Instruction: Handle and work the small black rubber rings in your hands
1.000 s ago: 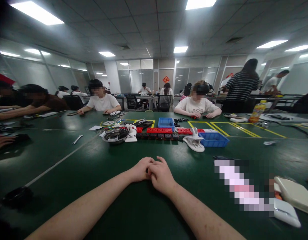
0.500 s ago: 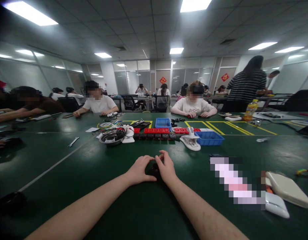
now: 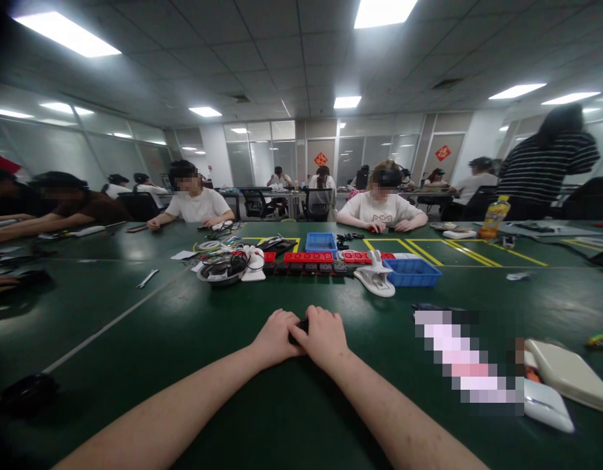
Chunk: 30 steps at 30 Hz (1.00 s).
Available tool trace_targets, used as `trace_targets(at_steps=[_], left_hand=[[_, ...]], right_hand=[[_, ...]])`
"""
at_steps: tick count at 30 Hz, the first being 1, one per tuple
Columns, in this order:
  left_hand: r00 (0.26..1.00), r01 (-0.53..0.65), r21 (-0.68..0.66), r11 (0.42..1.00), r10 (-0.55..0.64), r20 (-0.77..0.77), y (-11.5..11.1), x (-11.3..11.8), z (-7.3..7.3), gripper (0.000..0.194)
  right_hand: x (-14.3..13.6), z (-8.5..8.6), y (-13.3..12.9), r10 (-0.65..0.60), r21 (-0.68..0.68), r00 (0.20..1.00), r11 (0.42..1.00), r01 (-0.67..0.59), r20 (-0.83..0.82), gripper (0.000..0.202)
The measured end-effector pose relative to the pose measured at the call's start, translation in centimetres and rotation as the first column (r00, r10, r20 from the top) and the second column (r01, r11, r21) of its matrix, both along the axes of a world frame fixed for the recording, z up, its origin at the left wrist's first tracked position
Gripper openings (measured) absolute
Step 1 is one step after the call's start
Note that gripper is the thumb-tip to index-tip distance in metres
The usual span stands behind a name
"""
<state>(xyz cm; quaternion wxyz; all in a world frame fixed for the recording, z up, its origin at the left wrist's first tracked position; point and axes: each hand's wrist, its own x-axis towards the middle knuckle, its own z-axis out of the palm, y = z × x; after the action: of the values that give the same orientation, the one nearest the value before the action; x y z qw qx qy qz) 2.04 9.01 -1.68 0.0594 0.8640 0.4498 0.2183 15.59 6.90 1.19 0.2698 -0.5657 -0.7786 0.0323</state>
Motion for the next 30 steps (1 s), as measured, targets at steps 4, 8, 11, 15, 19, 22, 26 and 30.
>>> trace_targets(at_steps=[4, 8, 11, 15, 19, 22, 26, 30], left_hand=[[0.999, 0.035, -0.030, 0.999, -0.035, -0.001, 0.4, -0.4, 0.1, 0.034], [0.991, 0.131, -0.091, 0.987, -0.131, 0.004, 1.0, -1.0, 0.3, 0.041], [0.984, 0.178, -0.121, 0.977, -0.178, 0.014, 1.4, -1.4, 0.4, 0.041], [0.973, 0.229, -0.145, 0.963, -0.229, 0.020, 1.7, -1.7, 0.3, 0.037], [0.967, 0.253, -0.140, 0.957, -0.252, 0.019, 1.9, -1.7, -0.1, 0.031], [0.968, 0.249, -0.129, 0.960, -0.249, 0.016, 2.0, -1.5, -0.2, 0.034], [0.966, 0.260, -0.126, 0.958, -0.259, 0.022, 2.0, -1.5, -0.2, 0.035], [0.969, 0.245, -0.134, 0.960, -0.239, 0.056, 1.6, -1.7, 0.2, 0.062]], right_hand=[[0.6, 0.9, 0.2, 0.142, -0.073, 0.988, 0.988, -0.138, 0.055, 0.016], [1.3, 2.2, 0.0, 0.320, -0.138, 0.945, 0.941, -0.309, 0.066, 0.022], [1.5, 2.9, -0.4, 0.397, -0.168, 0.916, 0.908, -0.383, 0.061, 0.034], [1.3, 3.3, -1.0, 0.479, -0.178, 0.877, 0.866, -0.467, 0.029, 0.046], [1.0, 3.0, -1.1, 0.529, -0.164, 0.848, 0.841, -0.516, 0.043, 0.036], [0.7, 2.8, -1.2, 0.581, -0.172, 0.814, 0.804, -0.570, 0.016, 0.036], [0.5, 3.2, -1.3, 0.507, -0.108, 0.862, 0.859, -0.501, 0.028, 0.037], [0.5, 3.6, -1.3, 0.230, -0.088, 0.972, 0.971, -0.224, 0.059, 0.023]])
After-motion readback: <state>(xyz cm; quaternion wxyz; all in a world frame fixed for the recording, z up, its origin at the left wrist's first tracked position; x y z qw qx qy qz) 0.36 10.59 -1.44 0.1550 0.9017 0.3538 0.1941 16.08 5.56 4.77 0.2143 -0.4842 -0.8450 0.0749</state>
